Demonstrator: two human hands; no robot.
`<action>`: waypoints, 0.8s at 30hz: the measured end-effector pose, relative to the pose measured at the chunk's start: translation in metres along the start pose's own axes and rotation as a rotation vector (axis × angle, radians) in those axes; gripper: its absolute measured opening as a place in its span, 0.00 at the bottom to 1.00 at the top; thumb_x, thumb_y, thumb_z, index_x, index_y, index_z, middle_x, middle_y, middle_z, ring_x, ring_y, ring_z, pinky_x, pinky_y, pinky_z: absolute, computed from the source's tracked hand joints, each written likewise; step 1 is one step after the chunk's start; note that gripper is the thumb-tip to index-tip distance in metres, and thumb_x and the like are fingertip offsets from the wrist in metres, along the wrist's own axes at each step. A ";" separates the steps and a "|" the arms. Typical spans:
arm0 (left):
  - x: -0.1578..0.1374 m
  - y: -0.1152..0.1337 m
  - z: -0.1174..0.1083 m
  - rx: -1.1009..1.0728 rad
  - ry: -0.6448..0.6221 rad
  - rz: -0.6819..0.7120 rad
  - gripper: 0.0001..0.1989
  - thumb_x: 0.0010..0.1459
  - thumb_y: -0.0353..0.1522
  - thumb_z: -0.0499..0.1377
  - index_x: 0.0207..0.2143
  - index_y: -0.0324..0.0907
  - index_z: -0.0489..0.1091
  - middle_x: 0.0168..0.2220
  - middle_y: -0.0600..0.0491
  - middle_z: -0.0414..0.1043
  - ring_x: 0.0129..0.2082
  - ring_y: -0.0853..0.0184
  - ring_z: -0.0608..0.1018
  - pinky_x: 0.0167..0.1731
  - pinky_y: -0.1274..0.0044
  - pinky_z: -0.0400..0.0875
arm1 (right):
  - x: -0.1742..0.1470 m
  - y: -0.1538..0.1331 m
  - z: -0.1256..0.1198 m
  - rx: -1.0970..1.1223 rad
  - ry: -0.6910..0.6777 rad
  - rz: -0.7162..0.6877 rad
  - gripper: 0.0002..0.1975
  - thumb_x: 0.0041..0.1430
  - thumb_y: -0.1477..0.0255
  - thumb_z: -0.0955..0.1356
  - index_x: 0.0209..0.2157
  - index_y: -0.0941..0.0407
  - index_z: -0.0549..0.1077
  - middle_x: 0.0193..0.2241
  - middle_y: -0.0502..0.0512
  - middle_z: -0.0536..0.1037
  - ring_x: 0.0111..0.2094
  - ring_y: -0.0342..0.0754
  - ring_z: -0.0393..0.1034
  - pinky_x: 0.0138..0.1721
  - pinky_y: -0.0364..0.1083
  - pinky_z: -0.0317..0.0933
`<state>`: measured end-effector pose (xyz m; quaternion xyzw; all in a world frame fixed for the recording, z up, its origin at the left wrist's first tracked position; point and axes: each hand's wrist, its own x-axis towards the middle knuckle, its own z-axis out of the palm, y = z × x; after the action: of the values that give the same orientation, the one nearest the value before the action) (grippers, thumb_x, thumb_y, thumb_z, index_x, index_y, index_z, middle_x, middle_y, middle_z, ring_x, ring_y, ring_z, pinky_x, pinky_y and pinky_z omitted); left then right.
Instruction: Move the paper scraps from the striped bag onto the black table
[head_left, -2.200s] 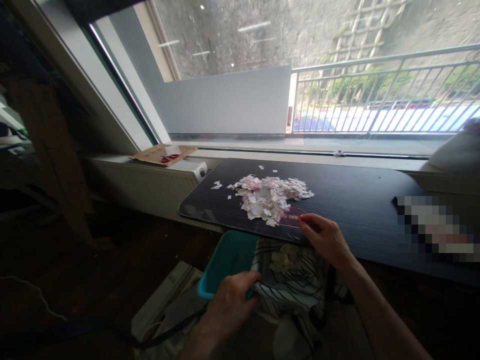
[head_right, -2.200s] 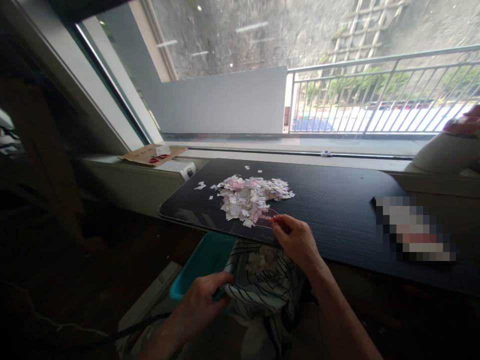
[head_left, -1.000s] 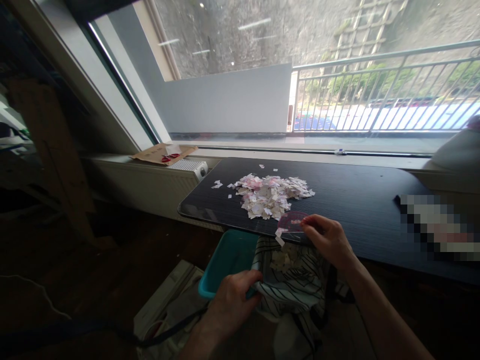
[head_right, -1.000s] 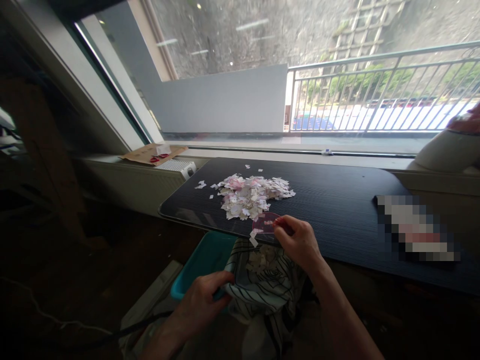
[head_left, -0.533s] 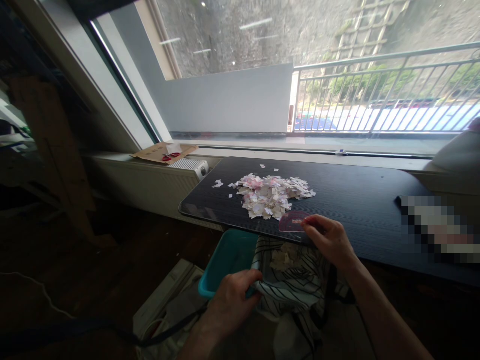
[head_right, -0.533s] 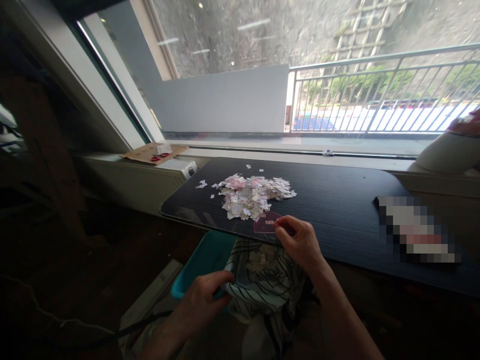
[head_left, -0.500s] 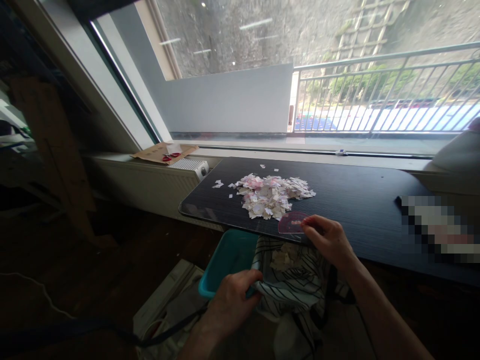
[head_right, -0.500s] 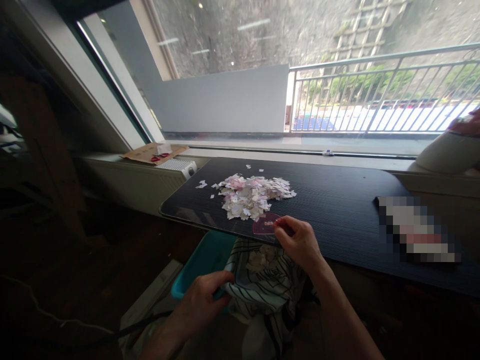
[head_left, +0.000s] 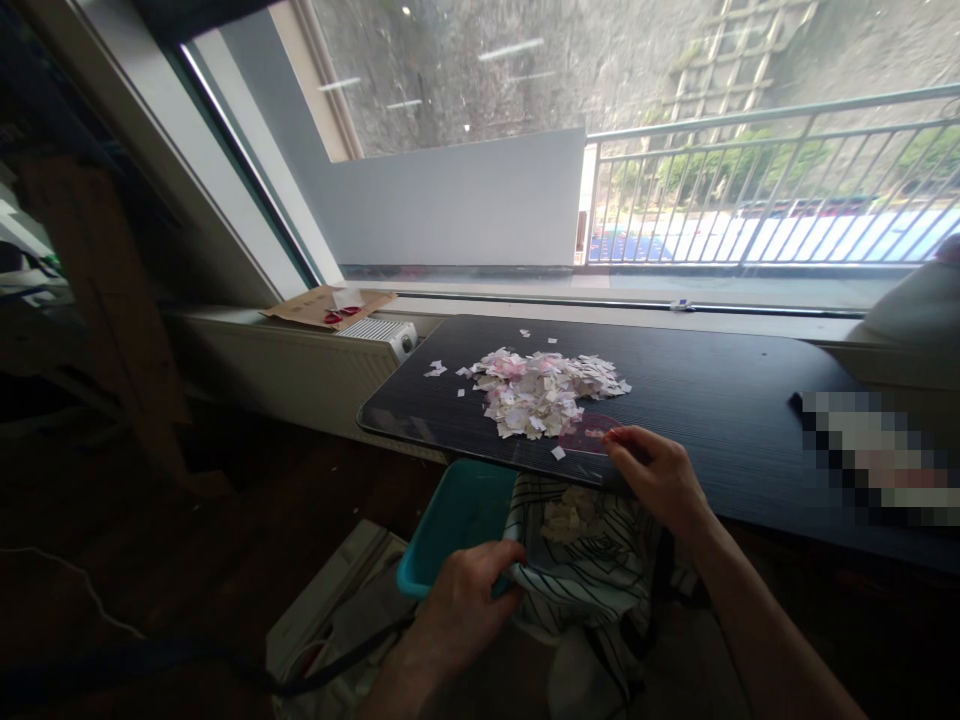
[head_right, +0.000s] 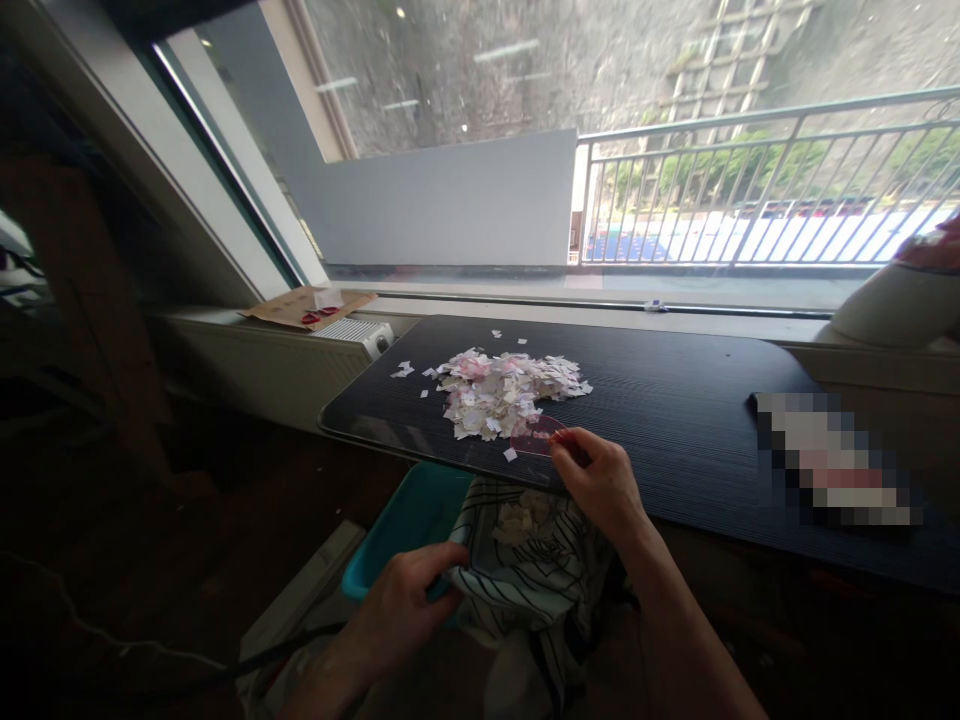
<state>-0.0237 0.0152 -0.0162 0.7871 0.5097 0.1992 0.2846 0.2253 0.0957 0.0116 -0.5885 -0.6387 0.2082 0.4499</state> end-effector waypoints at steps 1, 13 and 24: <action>0.000 0.000 0.000 0.000 0.000 0.001 0.12 0.50 0.24 0.55 0.37 0.43 0.70 0.35 0.55 0.75 0.37 0.65 0.76 0.36 0.79 0.64 | 0.000 0.000 0.000 -0.006 0.006 0.001 0.14 0.53 0.64 0.65 0.31 0.59 0.78 0.25 0.52 0.78 0.26 0.45 0.69 0.27 0.42 0.60; 0.000 0.003 -0.002 -0.034 0.013 -0.008 0.12 0.50 0.23 0.54 0.37 0.44 0.70 0.36 0.55 0.75 0.38 0.65 0.76 0.36 0.79 0.65 | -0.003 -0.002 -0.007 0.113 -0.062 -0.011 0.09 0.49 0.70 0.65 0.23 0.58 0.74 0.20 0.50 0.74 0.23 0.44 0.67 0.25 0.41 0.59; 0.000 0.002 -0.001 -0.008 0.005 -0.008 0.12 0.51 0.24 0.54 0.37 0.44 0.70 0.35 0.55 0.75 0.37 0.65 0.76 0.36 0.79 0.65 | 0.004 0.006 0.004 -0.047 -0.012 -0.001 0.15 0.54 0.63 0.65 0.34 0.58 0.78 0.25 0.53 0.78 0.26 0.46 0.69 0.27 0.42 0.61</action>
<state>-0.0226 0.0147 -0.0144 0.7835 0.5126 0.2021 0.2874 0.2251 0.1017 0.0062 -0.5973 -0.6463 0.1963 0.4325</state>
